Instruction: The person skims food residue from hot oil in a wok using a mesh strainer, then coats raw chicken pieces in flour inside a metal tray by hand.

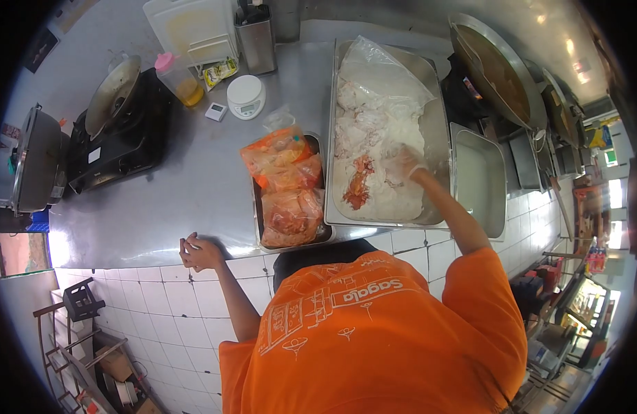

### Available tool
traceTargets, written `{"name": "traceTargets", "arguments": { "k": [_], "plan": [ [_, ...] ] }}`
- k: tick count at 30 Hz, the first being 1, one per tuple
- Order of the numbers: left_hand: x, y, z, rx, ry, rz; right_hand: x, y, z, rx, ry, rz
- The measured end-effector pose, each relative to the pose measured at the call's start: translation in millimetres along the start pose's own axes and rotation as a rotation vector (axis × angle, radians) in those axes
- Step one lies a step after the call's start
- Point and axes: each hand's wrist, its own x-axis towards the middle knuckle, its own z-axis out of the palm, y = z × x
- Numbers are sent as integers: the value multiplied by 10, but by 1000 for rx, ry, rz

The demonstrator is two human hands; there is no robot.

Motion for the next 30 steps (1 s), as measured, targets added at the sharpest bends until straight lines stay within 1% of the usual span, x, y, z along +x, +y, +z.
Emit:
{"name": "traceTargets", "arguments": {
  "k": [1, 2, 4, 5, 6, 8, 9, 11, 12, 14, 15, 17, 18, 20, 21, 23, 24, 26, 28, 30],
  "plan": [
    [-5, 3, 2, 1, -2, -4, 121, 11, 223, 99, 11, 149],
    [3, 1, 1, 3, -4, -7, 161, 16, 422, 101, 11, 145],
    [16, 1, -1, 6, -1, -10, 173, 49, 817, 229, 121, 275],
    [12, 4, 7, 7, -3, -12, 241, 142, 968, 205, 148, 312],
    [16, 0, 23, 8, -5, -11, 161, 106, 940, 205, 147, 315],
    [24, -39, 46, 28, 3, 2, -102, -24, 858, 5, 404, 66],
    [25, -38, 32, 32, 3, 5, -129, -12, 874, 8, 401, 67],
    [15, -11, 27, 16, 18, -1, -148, 90, 860, 0, 183, 45],
    [21, -2, 18, 16, 17, 2, -125, 149, 867, 2, 184, 46],
    [12, 0, 7, 22, 2, 0, 15, 317, 920, -32, 405, 92],
    [2, -6, 9, 23, 1, 0, 105, 352, 839, -33, 404, 93],
    [15, -16, 22, 39, 11, 13, 294, 374, 635, 63, 450, 245],
    [32, -19, 29, 42, 13, 20, 347, 364, 654, 69, 448, 249],
    [29, -36, 43, 54, 9, 30, 462, 348, 703, 36, 582, 204],
    [19, -31, 50, 68, 38, 56, 511, 352, 706, 40, 577, 209],
    [42, -44, 42, 61, 27, 74, 546, 384, 744, 119, 625, 183],
    [23, -25, 40, 45, 20, 80, 567, 416, 762, 117, 613, 187],
    [8, 1, 7, 84, -2, 70, 567, 471, 834, 153, 692, 131],
    [19, -2, 38, 18, 29, 95, 614, 495, 781, 162, 669, 163],
    [19, -17, 70, 32, 36, 91, 632, 523, 827, 182, 651, 197]
  ]
}}
